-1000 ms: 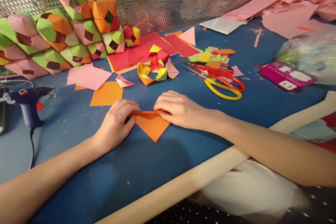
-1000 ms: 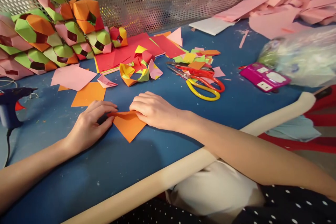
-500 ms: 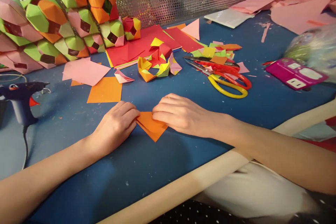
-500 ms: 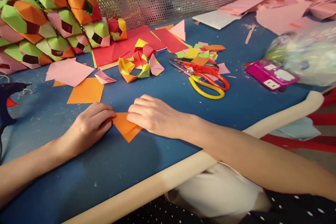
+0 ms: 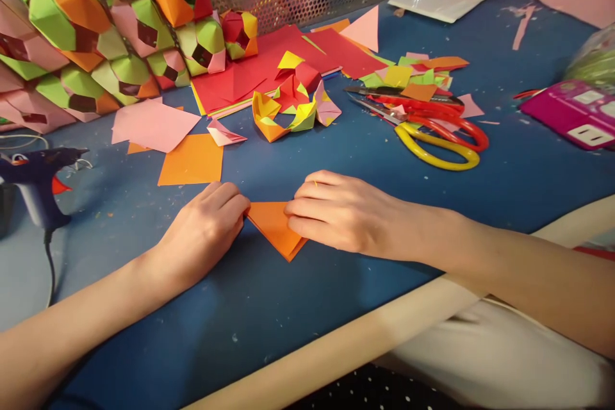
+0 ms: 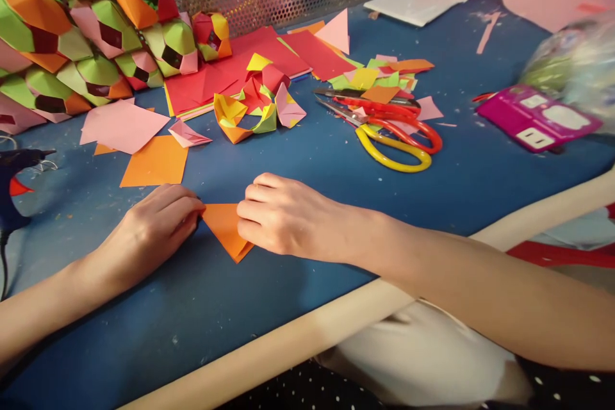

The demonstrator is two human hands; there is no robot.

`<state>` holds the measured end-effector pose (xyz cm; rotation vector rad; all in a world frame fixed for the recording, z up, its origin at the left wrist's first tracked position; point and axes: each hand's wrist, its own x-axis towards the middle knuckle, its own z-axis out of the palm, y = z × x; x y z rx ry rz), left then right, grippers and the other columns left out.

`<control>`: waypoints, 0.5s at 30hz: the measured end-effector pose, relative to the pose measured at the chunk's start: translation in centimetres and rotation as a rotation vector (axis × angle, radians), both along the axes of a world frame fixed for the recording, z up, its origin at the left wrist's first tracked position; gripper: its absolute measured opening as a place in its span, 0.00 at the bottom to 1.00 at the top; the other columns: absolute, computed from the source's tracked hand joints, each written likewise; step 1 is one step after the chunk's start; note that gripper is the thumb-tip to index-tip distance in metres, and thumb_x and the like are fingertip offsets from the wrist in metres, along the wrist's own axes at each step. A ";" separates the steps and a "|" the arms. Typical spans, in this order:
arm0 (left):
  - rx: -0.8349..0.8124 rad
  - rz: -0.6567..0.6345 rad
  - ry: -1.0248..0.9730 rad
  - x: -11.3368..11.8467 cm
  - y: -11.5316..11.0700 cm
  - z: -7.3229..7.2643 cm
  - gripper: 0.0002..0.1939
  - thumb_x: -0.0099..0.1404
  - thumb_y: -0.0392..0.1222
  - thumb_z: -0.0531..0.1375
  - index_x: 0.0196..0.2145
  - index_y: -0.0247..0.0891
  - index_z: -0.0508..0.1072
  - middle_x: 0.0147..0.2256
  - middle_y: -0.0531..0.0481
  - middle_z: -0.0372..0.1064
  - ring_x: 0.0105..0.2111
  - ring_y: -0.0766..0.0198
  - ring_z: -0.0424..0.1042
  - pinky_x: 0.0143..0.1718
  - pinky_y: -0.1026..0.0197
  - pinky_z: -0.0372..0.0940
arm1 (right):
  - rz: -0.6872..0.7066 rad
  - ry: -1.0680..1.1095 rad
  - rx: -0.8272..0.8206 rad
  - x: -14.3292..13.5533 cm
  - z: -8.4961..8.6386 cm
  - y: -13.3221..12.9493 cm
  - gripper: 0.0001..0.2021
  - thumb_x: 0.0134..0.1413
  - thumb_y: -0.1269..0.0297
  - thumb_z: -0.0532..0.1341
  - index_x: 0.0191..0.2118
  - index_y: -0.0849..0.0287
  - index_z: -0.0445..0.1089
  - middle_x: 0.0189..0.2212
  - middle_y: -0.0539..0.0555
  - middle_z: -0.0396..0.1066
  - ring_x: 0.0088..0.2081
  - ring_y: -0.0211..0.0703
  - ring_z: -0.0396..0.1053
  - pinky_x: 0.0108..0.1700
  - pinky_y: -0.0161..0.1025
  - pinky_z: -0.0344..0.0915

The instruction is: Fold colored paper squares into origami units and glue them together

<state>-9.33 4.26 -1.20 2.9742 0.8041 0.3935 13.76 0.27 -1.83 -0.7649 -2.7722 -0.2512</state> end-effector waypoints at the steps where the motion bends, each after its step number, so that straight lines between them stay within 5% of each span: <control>1: 0.002 -0.004 0.003 0.0 0.0 0.1 0.10 0.64 0.28 0.51 0.32 0.30 0.72 0.31 0.43 0.68 0.33 0.59 0.67 0.34 0.57 0.67 | 0.005 -0.005 0.000 0.0 0.0 0.0 0.16 0.60 0.76 0.48 0.26 0.61 0.69 0.27 0.53 0.69 0.32 0.39 0.60 0.38 0.40 0.57; 15: 0.049 -0.006 0.030 -0.1 0.0 0.0 0.10 0.65 0.30 0.51 0.34 0.30 0.72 0.33 0.43 0.68 0.33 0.59 0.67 0.35 0.57 0.66 | 0.032 -0.082 -0.056 0.8 0.8 -0.7 0.18 0.62 0.76 0.46 0.28 0.62 0.70 0.30 0.54 0.71 0.31 0.39 0.63 0.39 0.41 0.59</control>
